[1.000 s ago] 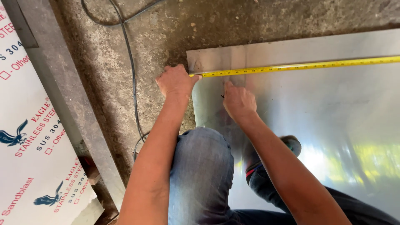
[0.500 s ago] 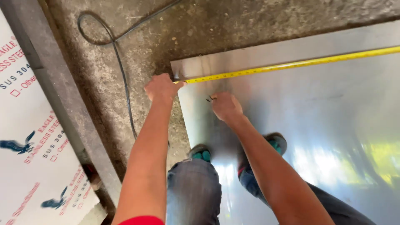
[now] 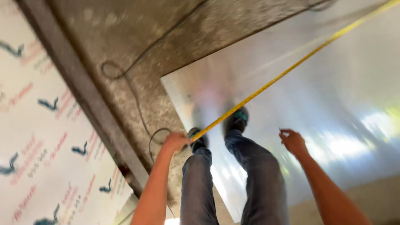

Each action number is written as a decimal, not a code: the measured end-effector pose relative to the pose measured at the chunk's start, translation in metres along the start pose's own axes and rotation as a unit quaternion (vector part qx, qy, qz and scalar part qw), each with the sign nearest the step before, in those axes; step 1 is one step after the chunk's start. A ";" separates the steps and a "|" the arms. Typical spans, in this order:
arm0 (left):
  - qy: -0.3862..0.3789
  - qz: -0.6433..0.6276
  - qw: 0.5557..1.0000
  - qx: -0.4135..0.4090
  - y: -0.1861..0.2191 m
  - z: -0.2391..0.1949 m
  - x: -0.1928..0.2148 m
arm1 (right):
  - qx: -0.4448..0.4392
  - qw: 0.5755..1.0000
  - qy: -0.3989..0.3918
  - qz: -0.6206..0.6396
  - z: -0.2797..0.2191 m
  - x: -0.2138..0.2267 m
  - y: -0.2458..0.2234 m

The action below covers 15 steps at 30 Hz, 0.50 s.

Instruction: Measuring and marking dimensions on a large metal sheet using a tape measure and a notebook for reference.

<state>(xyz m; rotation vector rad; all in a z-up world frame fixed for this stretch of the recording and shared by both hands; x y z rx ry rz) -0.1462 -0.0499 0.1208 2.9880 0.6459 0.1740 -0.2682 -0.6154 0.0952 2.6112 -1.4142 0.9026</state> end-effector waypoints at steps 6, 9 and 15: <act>-0.005 -0.162 0.973 -0.162 0.023 -0.078 -0.067 | -0.132 0.980 0.082 0.124 -0.262 -0.049 0.195; -0.077 -0.199 0.969 -0.125 0.042 -0.170 -0.100 | -0.258 0.884 0.083 0.380 -0.383 -0.138 0.247; -0.158 -0.184 0.967 -0.084 0.044 -0.235 -0.174 | -0.253 0.819 0.044 0.513 -0.450 -0.242 0.261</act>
Point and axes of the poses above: each hand's wrist, its own z-axis towards the middle knuckle, its own x-axis out of the back of the hand, y = z × x, the point moved 10 cm from there along z, towards the middle knuckle, and after that the axes turned 6 degrees about -y, right-handed, at the moved point
